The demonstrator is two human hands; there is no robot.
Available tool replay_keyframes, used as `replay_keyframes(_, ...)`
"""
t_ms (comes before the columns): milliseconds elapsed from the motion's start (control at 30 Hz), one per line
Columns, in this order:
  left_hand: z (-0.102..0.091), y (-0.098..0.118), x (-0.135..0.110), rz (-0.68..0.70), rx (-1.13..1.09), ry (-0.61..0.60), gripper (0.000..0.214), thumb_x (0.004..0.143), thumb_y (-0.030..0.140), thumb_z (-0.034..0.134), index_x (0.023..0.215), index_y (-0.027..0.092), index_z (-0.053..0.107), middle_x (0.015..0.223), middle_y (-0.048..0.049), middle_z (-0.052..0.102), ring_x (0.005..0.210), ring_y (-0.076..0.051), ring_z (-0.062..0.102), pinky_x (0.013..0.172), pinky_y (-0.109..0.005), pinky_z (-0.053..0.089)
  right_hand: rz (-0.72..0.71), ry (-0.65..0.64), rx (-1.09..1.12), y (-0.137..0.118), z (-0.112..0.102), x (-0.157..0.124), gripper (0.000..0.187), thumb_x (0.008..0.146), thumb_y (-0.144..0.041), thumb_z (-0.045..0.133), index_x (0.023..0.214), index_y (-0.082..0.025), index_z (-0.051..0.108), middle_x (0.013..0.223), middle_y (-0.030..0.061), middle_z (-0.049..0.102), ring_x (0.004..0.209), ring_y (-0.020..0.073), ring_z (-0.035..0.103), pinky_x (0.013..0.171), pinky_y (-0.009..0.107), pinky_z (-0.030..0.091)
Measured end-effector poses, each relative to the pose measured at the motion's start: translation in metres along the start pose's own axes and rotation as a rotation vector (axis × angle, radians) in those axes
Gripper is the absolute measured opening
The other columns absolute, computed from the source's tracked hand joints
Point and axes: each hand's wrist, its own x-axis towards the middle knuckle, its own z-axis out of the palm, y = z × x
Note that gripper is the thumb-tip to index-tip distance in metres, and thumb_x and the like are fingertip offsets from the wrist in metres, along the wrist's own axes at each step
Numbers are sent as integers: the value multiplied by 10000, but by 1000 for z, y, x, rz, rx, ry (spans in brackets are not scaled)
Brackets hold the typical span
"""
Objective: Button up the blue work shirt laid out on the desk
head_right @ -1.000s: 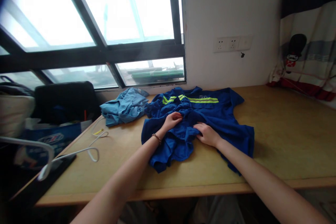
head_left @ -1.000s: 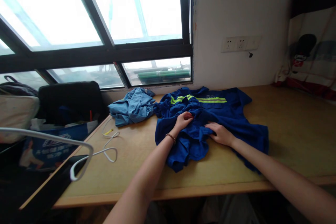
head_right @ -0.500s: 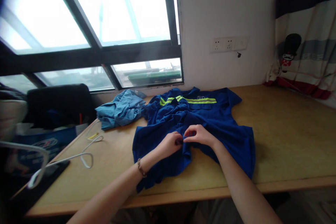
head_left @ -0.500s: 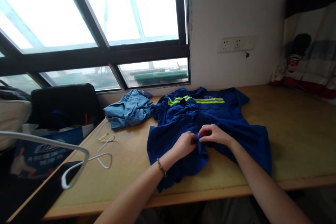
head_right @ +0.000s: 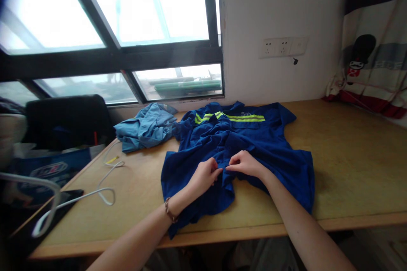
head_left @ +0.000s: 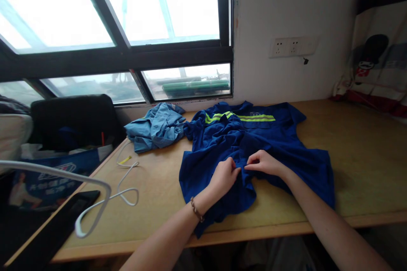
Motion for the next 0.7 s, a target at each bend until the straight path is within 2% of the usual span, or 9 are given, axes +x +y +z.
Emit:
replay_keyframes(67, -1, 6, 1, -156, -296, -35, 243, 695, 365, 605, 671, 179, 450, 477, -5, 549, 370, -127, 501, 405, -221, 364, 29, 13, 40, 2, 5, 1, 328, 666, -452, 604, 653, -128, 650, 556, 2, 577, 511, 103, 484, 475, 216, 344)
replay_keyframes(133, -3, 13, 2, -259, -563, -80, 274, 687, 369, 623, 715, 166, 441, 543, -44, 605, 421, -142, 560, 428, -229, 422, 65, 2, 114, 3, 9, 3, 318, 664, -447, 607, 656, -130, 632, 520, -16, 548, 462, 83, 450, 439, 205, 312)
replay_keyframes(200, -6, 18, 4, -281, -757, -93, 290, 676, 338, 649, 760, 152, 443, 645, -87, 646, 541, -167, 623, 515, -251, 480, 135, 7, 237, 3, 11, 4, 312, 663, -447, 610, 671, -135, 606, 476, -35, 509, 402, 64, 407, 397, 194, 274)
replay_keyframes(267, -7, 21, 4, -255, -860, -80, 311, 666, 315, 670, 794, 147, 441, 717, -111, 661, 636, -192, 647, 594, -276, 504, 195, 68, 411, 2, 12, 4, 310, 660, -449, 618, 666, -142, 570, 448, -50, 471, 366, 49, 373, 371, 184, 249)
replay_keyframes(367, -5, 22, 2, -209, -914, -91, 345, 657, 320, 682, 824, 147, 435, 786, -129, 666, 706, -224, 652, 655, -316, 512, 226, 193, 689, -1, 10, 5, 309, 634, -430, 656, 644, -151, 524, 467, -50, 468, 376, 44, 383, 371, 177, 262)
replay_keyframes(467, -2, 19, 1, -170, -908, -119, 353, 664, 333, 675, 841, 146, 435, 799, -129, 667, 719, -238, 652, 661, -329, 513, 251, 215, 858, -6, 8, 4, 303, 589, -380, 704, 694, -154, 531, 579, -12, 556, 442, 68, 470, 394, 184, 323)
replay_keyframes(600, 0, 18, 0, -127, -875, -131, 314, 698, 326, 645, 850, 143, 439, 802, -130, 667, 714, -240, 652, 651, -331, 514, 271, 200, 967, -8, 9, 4, 306, 584, -323, 715, 771, -177, 522, 673, -3, 608, 522, 100, 554, 432, 195, 390)
replay_keyframes(700, -1, 19, 0, -114, -854, -128, 289, 711, 311, 633, 853, 136, 452, 801, -133, 667, 708, -237, 652, 650, -331, 515, 269, 194, 953, -7, 10, 4, 291, 611, -309, 699, 791, -192, 503, 669, -21, 612, 530, 99, 568, 460, 198, 417)
